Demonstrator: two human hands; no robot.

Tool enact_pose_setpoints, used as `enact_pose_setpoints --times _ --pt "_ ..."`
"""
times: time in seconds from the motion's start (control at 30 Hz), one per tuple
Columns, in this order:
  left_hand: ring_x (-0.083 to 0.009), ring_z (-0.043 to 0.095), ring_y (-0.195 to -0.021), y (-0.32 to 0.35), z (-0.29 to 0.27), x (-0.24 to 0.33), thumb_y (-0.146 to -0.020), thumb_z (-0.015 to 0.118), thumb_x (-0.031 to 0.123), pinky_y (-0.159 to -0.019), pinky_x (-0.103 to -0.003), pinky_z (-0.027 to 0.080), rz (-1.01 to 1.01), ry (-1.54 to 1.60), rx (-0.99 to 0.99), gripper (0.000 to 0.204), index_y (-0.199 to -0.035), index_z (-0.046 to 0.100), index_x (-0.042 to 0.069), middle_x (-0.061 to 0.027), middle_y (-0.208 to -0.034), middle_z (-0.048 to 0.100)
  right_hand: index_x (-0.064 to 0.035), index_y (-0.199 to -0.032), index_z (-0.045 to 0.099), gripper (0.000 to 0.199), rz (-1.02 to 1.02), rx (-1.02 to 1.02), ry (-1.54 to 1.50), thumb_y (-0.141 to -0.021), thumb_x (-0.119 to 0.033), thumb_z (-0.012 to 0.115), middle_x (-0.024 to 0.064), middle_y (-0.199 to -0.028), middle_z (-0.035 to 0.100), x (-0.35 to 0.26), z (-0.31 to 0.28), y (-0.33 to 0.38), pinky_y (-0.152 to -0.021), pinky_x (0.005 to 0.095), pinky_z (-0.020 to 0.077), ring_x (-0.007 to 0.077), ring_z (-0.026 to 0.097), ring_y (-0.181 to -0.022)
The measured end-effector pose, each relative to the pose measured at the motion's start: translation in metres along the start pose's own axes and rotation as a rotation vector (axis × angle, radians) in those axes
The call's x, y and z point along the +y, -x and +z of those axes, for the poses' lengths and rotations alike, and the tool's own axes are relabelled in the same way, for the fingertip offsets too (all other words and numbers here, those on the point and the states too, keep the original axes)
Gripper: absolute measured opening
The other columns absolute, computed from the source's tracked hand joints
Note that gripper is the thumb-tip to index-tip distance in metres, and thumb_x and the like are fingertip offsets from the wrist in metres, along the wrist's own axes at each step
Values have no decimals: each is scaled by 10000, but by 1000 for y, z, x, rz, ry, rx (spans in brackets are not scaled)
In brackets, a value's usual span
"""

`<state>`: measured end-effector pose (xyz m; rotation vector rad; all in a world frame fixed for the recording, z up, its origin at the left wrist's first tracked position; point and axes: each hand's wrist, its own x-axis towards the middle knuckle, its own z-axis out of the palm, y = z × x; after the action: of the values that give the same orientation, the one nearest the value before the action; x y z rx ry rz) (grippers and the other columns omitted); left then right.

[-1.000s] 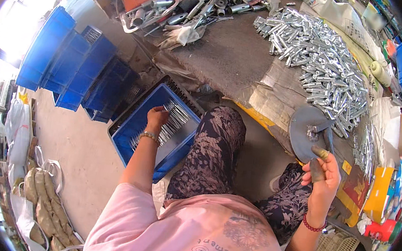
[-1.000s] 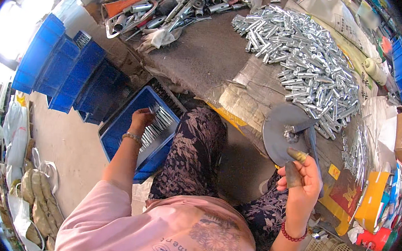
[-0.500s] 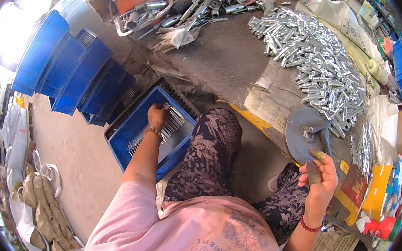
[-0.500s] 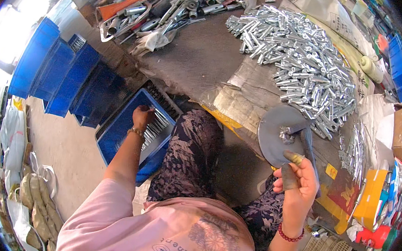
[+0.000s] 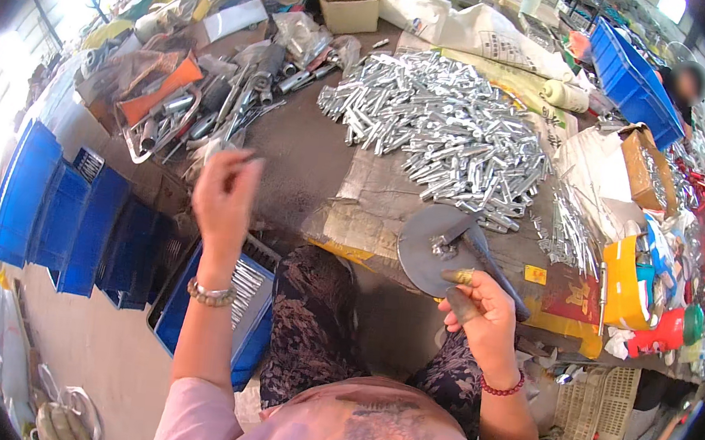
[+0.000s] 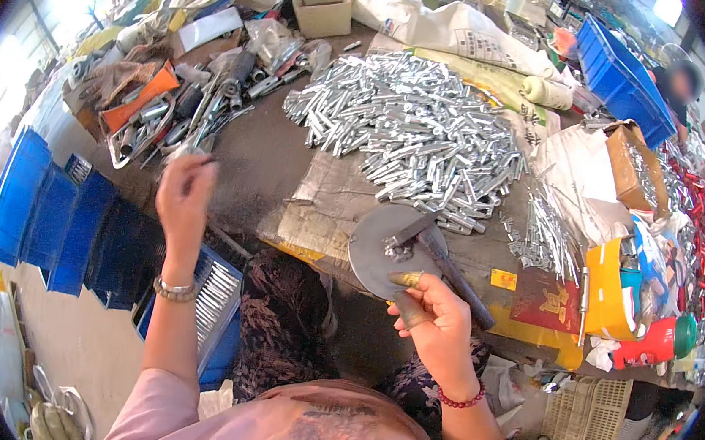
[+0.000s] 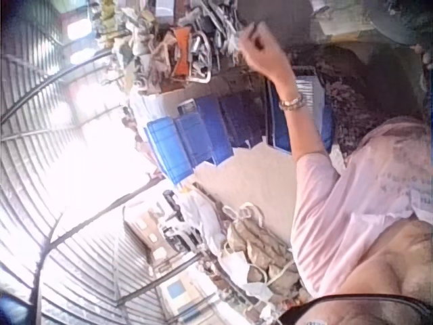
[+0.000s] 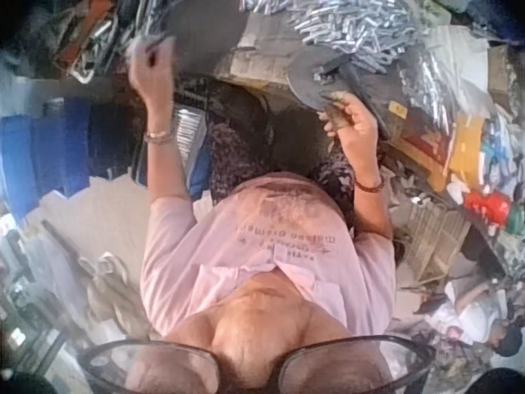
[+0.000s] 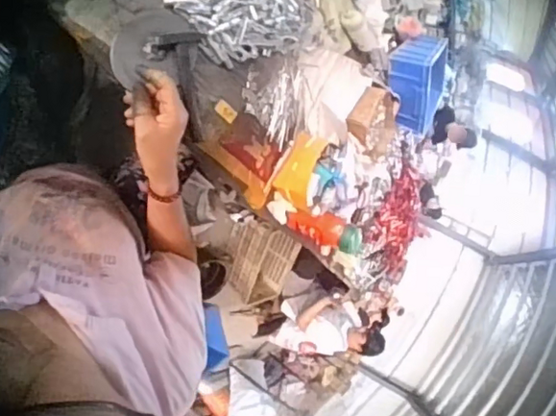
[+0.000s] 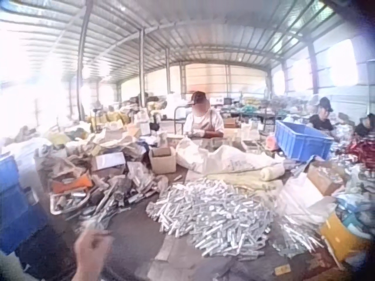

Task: The person assembles metal parts by inserting metal strips into small metal sleeves over a circular metal plate by hand, then places the finished assemblies into a blue plastic crate.

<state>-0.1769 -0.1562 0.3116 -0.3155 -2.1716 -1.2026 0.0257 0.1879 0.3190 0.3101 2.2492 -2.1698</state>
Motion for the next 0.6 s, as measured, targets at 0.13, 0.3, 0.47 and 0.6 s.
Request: enact_pose_setpoints --times 0.13,0.3,0.47,0.6 --pt "-212 670 -1078 -40 64 40 -890 858 90 -859 -349 592 117 -8 -431 452 -1317 712 102 -76 -1186 667 -30 -1326 718 259 -13 -20 9 -1080 -10 640 30 -960 743 0 0 0 -693 220 554 44 647 -795" --pt "-311 671 -1170 -81 123 30 -814 923 346 -995 -443 560 106 -203 -651 595 -1310 698 105 -139 -1285 655 -36 -1319 721 262 -55 -28 17 -1072 3 644 23 -934 742 2 3 -2 -684 221 551 41 638 -769" --pt "-382 598 -1285 -83 147 49 -770 903 415 -1056 -500 535 118 -412 -667 582 -1233 704 122 -173 -1297 628 -35 -1327 720 251 -69 -25 28 -1090 -30 636 37 -947 751 3 2 -2 -703 228 567 52 653 -777" --pt "-378 599 -1264 -72 149 54 -792 853 361 -1041 -499 539 48 -346 -752 488 -1182 705 110 -163 -1270 622 -24 -1296 723 245 -109 -8 44 -1067 6 642 24 -908 747 4 4 -2 -673 228 553 45 642 -748"
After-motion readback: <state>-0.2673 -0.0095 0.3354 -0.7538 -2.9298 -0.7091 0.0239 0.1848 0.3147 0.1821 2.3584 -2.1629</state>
